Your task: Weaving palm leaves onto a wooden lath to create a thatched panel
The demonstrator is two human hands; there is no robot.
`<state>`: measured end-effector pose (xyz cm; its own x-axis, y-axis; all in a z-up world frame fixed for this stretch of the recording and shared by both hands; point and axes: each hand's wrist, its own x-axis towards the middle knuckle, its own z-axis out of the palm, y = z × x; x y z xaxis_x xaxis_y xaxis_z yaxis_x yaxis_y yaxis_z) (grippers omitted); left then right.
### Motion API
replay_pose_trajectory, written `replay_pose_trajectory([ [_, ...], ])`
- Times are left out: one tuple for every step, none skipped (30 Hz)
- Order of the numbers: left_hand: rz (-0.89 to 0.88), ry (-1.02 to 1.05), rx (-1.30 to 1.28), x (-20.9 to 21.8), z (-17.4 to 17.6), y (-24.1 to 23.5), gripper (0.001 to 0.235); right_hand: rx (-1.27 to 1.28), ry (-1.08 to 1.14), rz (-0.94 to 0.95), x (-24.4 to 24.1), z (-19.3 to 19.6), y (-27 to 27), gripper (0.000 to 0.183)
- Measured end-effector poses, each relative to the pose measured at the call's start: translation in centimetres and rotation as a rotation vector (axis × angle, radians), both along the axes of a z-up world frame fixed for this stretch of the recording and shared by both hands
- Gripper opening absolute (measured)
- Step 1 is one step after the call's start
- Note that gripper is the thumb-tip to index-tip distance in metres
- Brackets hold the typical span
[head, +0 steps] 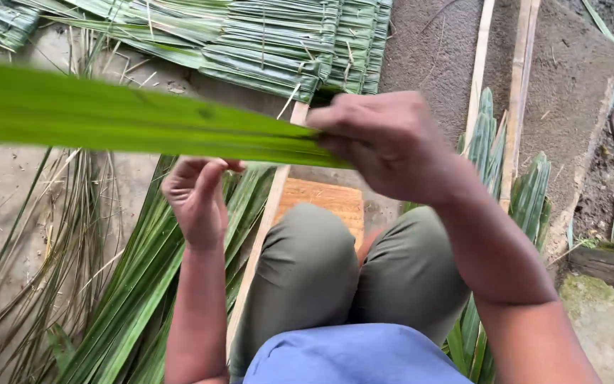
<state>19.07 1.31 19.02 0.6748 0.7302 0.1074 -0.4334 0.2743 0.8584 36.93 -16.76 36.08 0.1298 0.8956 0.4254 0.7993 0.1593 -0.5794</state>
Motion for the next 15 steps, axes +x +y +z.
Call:
replay_pose_trajectory([
  [0.009,0.001,0.000,-0.9,-3.0,0.6,0.009,0.000,0.001,0.009,0.6,0.0,-0.5,0.015],
  [-0.025,0.388,0.112,-2.0,-6.1,1.1,0.011,-0.065,-0.026,-0.008,1.0,0.0,-1.1,0.012],
  [-0.062,0.777,0.219,-3.1,-9.1,1.5,0.017,-0.130,-0.054,-0.025,1.4,0.0,-1.7,0.011],
  [-0.047,0.779,0.212,-4.9,-14.7,1.4,0.017,-0.131,-0.055,-0.008,1.9,-1.1,-1.7,0.011],
  [-0.071,1.081,0.445,-6.8,-19.7,1.5,0.012,-0.230,0.039,-0.008,2.3,-2.1,-1.7,0.010],
  [-0.106,1.380,0.684,-8.4,-24.1,1.9,0.025,-0.331,0.133,-0.013,2.7,-3.1,-1.8,0.014],
  [-0.099,1.384,0.677,-9.4,-25.8,1.4,0.025,-0.333,0.132,-0.003,2.4,-3.8,-1.0,0.014],
  [-0.105,1.452,0.835,-10.3,-27.6,0.8,0.050,-0.350,0.245,0.032,2.1,-4.5,-0.3,0.014],
  [-0.112,1.515,0.996,-11.1,-29.5,0.2,0.077,-0.368,0.357,0.067,1.7,-5.2,0.3,0.015],
  [-0.111,1.512,0.991,-11.1,-29.3,-0.1,0.077,-0.371,0.353,0.068,1.5,-6.1,0.8,0.015],
  [-0.114,1.533,1.059,-11.0,-29.1,-0.3,0.079,-0.448,0.396,0.062,1.3,-7.0,1.3,0.022],
  [-0.118,1.557,1.123,-11.2,-29.0,-0.8,0.081,-0.527,0.441,0.059,1.0,-8.0,1.9,0.028],
  [-0.118,1.558,1.114,-11.7,-31.2,-0.5,0.081,-0.534,0.439,0.063,0.7,-8.2,2.3,0.028],
  [-0.123,1.559,1.152,-12.3,-33.2,-0.2,0.058,-0.596,0.443,0.085,0.3,-8.3,2.8,0.028],
  [-0.127,1.561,1.189,-12.9,-35.3,0.1,0.039,-0.659,0.447,0.107,-0.1,-8.4,3.3,0.032],
])
